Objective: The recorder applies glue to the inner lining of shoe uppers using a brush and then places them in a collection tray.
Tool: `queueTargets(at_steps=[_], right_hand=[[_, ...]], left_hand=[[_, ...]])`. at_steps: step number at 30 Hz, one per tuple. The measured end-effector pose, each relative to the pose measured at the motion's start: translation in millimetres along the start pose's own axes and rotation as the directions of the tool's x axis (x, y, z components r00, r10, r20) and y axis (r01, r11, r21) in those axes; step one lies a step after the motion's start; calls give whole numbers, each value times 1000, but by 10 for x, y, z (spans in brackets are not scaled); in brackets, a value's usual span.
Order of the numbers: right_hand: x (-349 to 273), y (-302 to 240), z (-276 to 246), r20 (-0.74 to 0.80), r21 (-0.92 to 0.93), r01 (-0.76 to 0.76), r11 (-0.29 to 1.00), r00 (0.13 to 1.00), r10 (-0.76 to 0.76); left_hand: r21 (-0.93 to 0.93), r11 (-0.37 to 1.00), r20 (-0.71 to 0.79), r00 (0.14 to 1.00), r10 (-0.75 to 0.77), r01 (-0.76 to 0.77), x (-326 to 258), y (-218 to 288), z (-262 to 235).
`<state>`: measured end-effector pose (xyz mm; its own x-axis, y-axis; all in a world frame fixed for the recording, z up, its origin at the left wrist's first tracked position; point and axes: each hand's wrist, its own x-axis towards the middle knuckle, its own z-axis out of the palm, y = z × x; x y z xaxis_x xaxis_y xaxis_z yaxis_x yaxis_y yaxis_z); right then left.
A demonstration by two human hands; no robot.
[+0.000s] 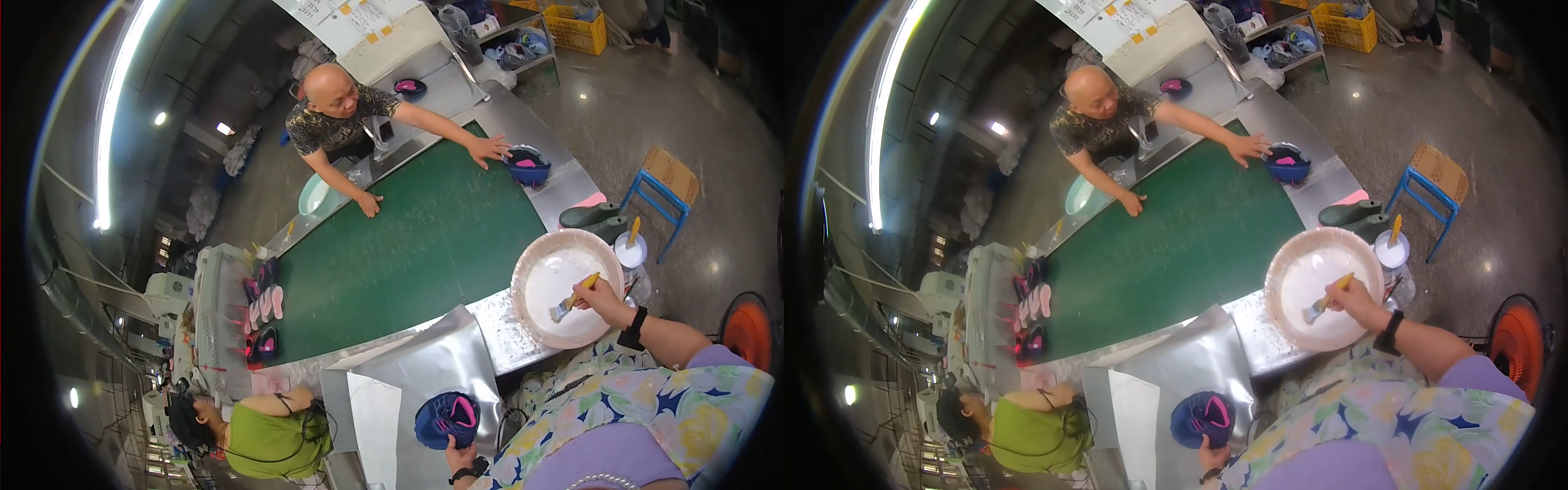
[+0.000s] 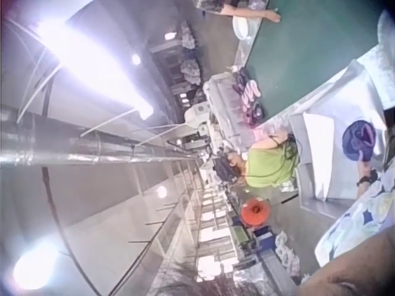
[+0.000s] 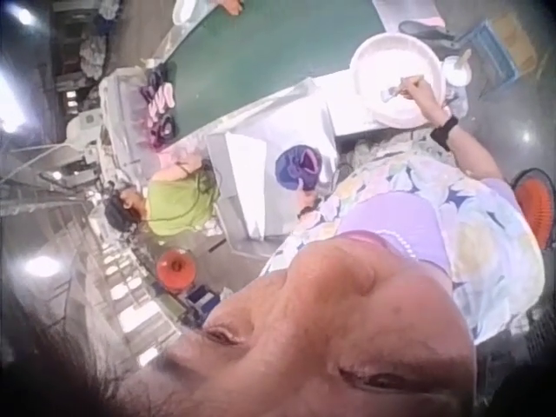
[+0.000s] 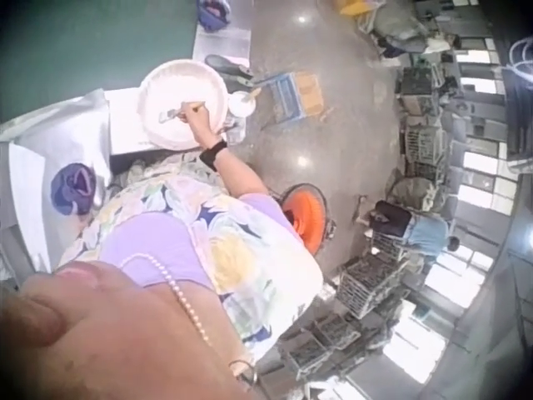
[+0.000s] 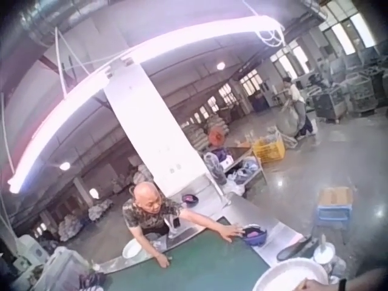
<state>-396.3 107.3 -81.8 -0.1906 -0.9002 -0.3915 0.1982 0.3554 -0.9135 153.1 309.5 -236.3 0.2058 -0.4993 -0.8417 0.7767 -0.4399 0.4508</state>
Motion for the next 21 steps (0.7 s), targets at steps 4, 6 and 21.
queueTargets(at_steps=[4, 6, 21], right_hand=[[-36, 44, 35, 15, 67, -49, 997, 999, 48], [-45, 46, 40, 16, 74, -46, 996, 999, 44], [-176, 97, -9, 9, 36, -17, 999, 1000, 17]], left_hand=[[-65, 997, -2, 999, -36, 36, 4, -43, -17], [-73, 995, 15, 998, -66, 67, 18, -81, -51], [-83, 990, 123, 987, -103, 114, 172, -135, -160]])
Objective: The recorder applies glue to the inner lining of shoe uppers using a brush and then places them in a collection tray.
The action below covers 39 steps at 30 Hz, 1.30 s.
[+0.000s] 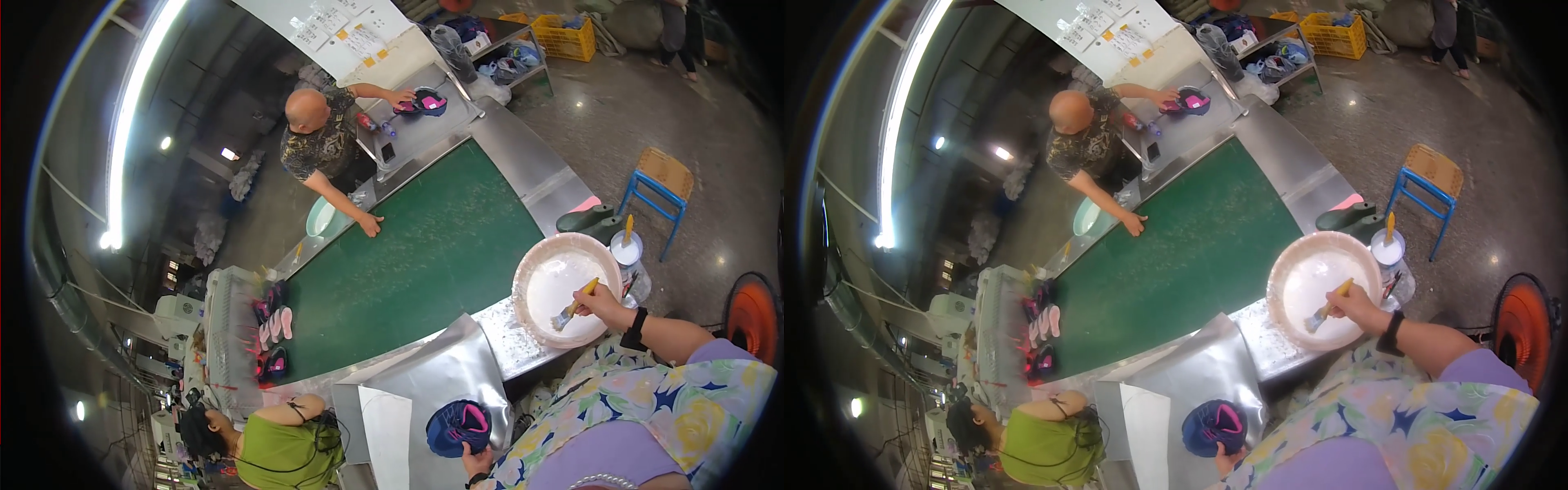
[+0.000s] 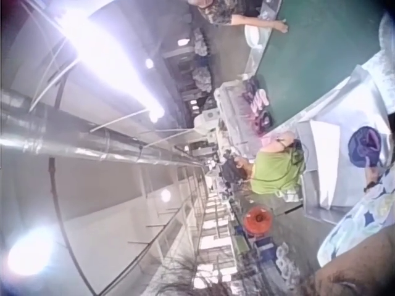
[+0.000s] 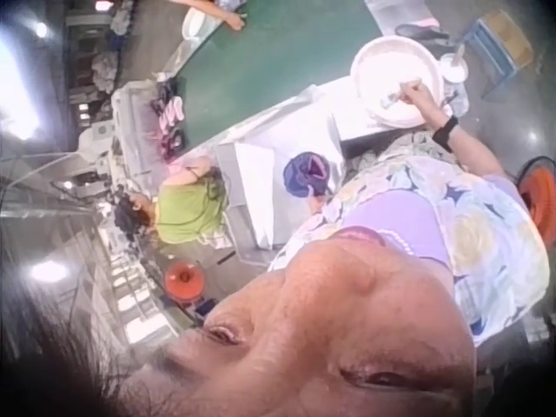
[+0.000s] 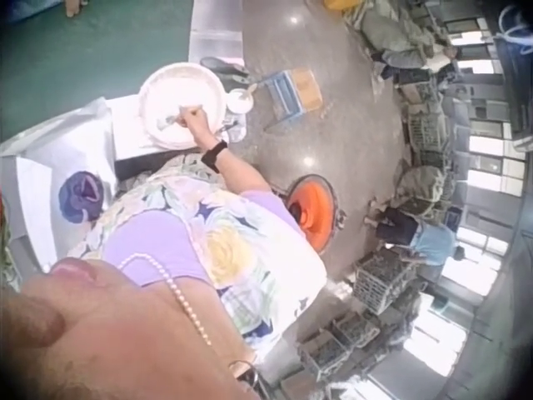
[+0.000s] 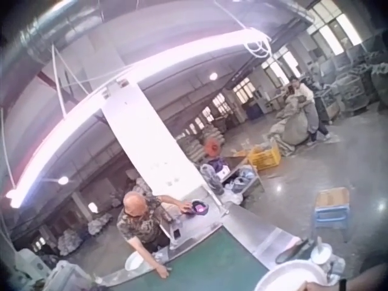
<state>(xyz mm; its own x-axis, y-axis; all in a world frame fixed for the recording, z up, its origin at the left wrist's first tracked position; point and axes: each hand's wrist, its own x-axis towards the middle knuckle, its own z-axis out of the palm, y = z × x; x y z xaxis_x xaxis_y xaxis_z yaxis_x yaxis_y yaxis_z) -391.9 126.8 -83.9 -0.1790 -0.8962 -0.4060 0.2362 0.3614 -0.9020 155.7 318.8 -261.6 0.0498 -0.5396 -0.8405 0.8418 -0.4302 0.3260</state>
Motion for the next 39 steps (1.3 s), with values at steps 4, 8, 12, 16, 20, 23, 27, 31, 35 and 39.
queueTargets(at_steps=[4, 8, 12, 16, 20, 23, 27, 31, 35, 39], right_hand=[[-23, 29, -18, -7, 6, 12, 1000, 1000, -12], [-50, 29, -14, -21, 30, 11, 999, 1000, -10], [-60, 39, -5, 7, 42, -20, 999, 1000, 19], [-28, 78, -14, -10, 18, -49, 999, 999, 49], [34, 137, -11, 9, 17, -37, 999, 999, 37], [83, 159, 12, 11, -3, -46, 999, 999, 46], [109, 185, 58, -6, 33, -75, 997, 997, 76], [113, 213, 82, 31, 41, -57, 998, 998, 55], [130, 183, 31, 30, 6, 23, 1000, 999, -23], [141, 100, -70, -19, 79, 38, 996, 999, -36]], left_hand=[[-25, 998, -15, 998, 56, -56, 0, -22, 22], [-28, 999, 27, 999, -17, 18, -52, 3, 59], [-47, 995, -36, 996, 83, -85, -112, -65, 141], [-169, 977, -71, 990, 123, -133, -136, -157, 283], [-217, 966, -69, 989, 131, -143, -162, -203, 369], [-248, 955, -20, 987, 159, -159, -196, -230, 369], [-263, 943, 7, 977, 211, -202, -168, -285, 378], [-260, 937, -61, 972, 226, -234, -278, -259, 463], [862, 456, -215, 974, -72, 224, -821, 365, 811], [799, -602, 131, 974, 185, 7, -1037, 2030, 2198]])
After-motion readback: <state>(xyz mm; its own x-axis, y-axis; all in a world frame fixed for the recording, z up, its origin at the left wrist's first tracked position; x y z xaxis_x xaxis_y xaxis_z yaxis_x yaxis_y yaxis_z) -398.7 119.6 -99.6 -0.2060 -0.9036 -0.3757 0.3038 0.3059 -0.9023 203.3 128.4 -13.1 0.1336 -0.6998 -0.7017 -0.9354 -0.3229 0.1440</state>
